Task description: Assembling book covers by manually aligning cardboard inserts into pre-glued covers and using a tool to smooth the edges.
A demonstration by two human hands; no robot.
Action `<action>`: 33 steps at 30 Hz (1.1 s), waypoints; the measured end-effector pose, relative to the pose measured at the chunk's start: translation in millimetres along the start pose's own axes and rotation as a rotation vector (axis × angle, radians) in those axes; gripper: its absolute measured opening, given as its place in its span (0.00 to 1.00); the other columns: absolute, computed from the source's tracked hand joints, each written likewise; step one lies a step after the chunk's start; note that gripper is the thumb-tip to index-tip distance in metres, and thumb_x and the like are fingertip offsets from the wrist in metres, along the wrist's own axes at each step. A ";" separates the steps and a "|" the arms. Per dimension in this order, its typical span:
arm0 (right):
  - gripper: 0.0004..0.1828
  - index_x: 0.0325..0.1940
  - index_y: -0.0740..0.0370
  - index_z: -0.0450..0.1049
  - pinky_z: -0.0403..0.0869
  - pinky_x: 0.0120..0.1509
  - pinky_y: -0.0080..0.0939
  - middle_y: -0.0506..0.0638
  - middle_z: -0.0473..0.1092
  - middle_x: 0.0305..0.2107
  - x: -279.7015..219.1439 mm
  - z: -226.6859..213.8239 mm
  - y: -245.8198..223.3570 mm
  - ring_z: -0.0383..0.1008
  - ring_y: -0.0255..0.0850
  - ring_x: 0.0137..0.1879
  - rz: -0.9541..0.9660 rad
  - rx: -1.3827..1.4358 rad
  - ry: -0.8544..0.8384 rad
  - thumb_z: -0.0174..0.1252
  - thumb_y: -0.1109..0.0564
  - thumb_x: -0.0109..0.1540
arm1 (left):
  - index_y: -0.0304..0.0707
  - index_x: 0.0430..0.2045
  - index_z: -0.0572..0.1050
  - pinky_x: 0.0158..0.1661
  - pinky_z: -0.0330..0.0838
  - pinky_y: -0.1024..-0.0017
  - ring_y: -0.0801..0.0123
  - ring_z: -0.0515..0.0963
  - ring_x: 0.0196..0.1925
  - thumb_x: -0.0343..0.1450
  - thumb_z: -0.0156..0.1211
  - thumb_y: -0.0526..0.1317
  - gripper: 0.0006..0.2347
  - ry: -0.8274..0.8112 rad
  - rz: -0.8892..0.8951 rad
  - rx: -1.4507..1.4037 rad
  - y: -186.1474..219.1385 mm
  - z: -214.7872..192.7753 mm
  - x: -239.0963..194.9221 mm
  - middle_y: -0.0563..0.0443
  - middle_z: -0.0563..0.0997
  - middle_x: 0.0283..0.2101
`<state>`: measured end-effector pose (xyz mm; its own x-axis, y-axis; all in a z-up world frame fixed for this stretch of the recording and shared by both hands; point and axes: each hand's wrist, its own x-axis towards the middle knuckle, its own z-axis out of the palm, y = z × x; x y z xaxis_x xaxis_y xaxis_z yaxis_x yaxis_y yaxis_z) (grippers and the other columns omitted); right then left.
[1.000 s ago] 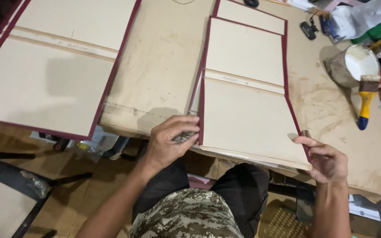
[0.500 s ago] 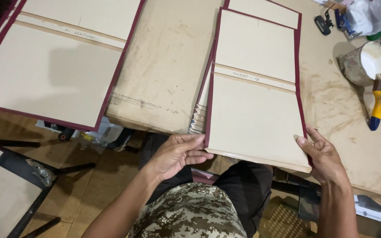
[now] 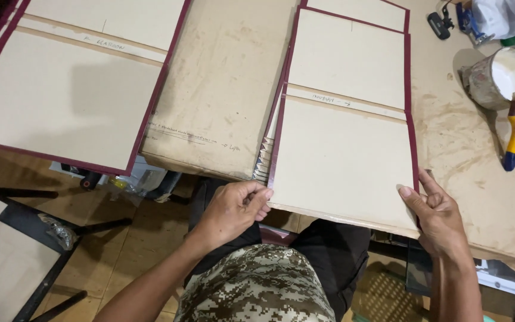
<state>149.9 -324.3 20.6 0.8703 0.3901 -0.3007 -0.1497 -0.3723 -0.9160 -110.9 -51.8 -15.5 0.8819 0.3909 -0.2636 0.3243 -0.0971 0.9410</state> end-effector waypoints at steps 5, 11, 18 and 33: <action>0.44 0.79 0.64 0.53 0.53 0.81 0.45 0.32 0.53 0.15 -1.6 0.8 -2.5 0.59 0.24 0.61 0.010 -0.046 0.037 0.59 0.56 0.60 | 0.38 0.33 0.81 0.37 0.87 0.73 0.67 0.88 0.33 0.74 0.56 0.46 0.11 -0.050 -0.118 -0.119 6.4 -10.6 4.0 0.46 0.88 0.34; 0.38 0.74 0.65 0.56 0.58 0.78 0.37 0.51 0.50 0.75 -10.2 19.0 -21.3 0.57 0.36 0.77 0.081 -0.042 0.097 0.56 0.58 0.59 | 0.27 0.38 0.79 0.41 0.84 0.70 0.58 0.85 0.38 0.76 0.53 0.39 0.11 -0.229 -0.073 -0.561 -8.8 -17.2 6.4 0.33 0.85 0.39; 0.38 0.75 0.65 0.54 0.62 0.74 0.34 0.48 0.45 0.77 -10.6 17.7 -16.8 0.60 0.35 0.74 0.045 0.000 0.085 0.55 0.59 0.61 | 0.23 0.41 0.81 0.39 0.83 0.73 0.61 0.85 0.35 0.71 0.63 0.33 0.10 -0.201 -0.187 -0.532 1.1 -20.8 3.6 0.33 0.87 0.38; 0.39 0.77 0.65 0.53 0.61 0.76 0.35 0.50 0.62 0.68 -27.6 31.2 -30.7 0.64 0.37 0.70 0.068 0.002 0.097 0.53 0.62 0.61 | 0.30 0.27 0.80 0.35 0.80 0.72 0.63 0.82 0.30 0.70 0.60 0.49 0.17 -0.108 -0.263 -0.479 13.1 -16.3 -1.4 0.37 0.86 0.33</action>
<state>115.9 -297.3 48.8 0.8994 0.2810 -0.3348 -0.2102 -0.3935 -0.8950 -113.5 -38.7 0.6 0.8306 0.2476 -0.4989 0.3684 0.4276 0.8255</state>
